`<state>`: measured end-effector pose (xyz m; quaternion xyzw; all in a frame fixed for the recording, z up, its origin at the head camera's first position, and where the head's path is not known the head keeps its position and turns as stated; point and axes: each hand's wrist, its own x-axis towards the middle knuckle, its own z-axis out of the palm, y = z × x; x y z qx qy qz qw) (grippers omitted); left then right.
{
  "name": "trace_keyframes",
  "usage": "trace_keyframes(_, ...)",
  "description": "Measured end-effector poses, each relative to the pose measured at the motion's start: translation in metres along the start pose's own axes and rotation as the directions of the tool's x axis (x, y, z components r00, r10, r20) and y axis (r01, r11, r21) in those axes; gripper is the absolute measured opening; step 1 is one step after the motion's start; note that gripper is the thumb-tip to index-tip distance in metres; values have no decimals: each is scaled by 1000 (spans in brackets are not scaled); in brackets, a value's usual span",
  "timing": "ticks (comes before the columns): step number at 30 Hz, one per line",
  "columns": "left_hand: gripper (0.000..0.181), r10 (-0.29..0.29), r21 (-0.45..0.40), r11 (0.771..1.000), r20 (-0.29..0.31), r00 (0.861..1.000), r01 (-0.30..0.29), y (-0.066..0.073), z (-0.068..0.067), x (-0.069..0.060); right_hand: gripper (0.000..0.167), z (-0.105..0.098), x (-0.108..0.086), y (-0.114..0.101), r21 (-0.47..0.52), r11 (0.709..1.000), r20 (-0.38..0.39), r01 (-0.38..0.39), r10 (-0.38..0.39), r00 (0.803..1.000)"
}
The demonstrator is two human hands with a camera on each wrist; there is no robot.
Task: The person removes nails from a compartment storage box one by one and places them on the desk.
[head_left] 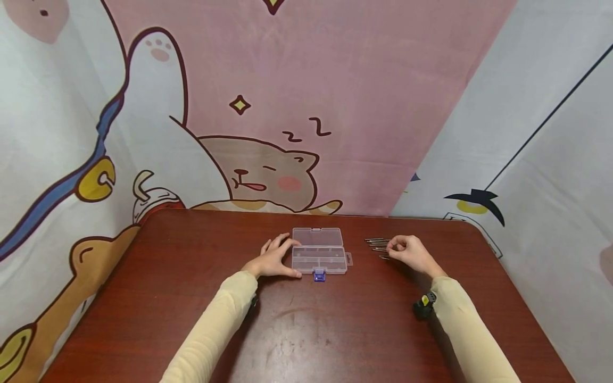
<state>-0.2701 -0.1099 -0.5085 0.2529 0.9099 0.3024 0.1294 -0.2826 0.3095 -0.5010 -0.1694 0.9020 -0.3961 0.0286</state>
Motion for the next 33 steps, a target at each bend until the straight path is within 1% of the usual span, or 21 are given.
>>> trace_keyframes(4,78,8,13,1000,-13,1000,-8,0,1,1,5,-2,-2,7,-16,1000,16,-26,26,1000)
trace_keyframes(7,77,20,7,1000,-25,999,-20,0,2,1,4,-3,-3,10,-25,999,34,-47,48,998)
trace_keyframes(11,77,21,-6,1000,-34,999,-21,1,2,-1,4,-2,-4,11,-22,999,62,-44,45,997)
trace_keyframes(17,77,23,0,1000,-33,999,-23,2,3,-2,4,-2,-7,15,-32,999,92,-33,36,995)
trace_keyframes(19,76,26,-4,1000,-32,999,-27,3,3,-1,4,-3,-9,15,-32,999,89,-25,27,996)
trace_keyframes(20,76,25,-2,1000,-28,999,-25,3,3,-1,4,-5,-11,8,-26,999,89,-26,28,996)
trace_keyframes(25,76,21,1,1000,-17,1000,-21,8,0,-1,6,-9,-15,7,-21,999,69,-36,37,997)
trace_keyframes(26,76,22,1,1000,-17,1000,-22,8,0,-1,6,-10,-15,7,-25,999,62,-36,37,997)
trace_keyframes(27,77,24,-1,1000,-18,1000,-24,8,0,-1,6,-10,-14,14,-34,999,56,-31,33,998)
trace_keyframes(33,82,46,-2,999,-22,999,-46,4,0,-4,6,-22,-21,16,-74,997,12,-16,16,1000)
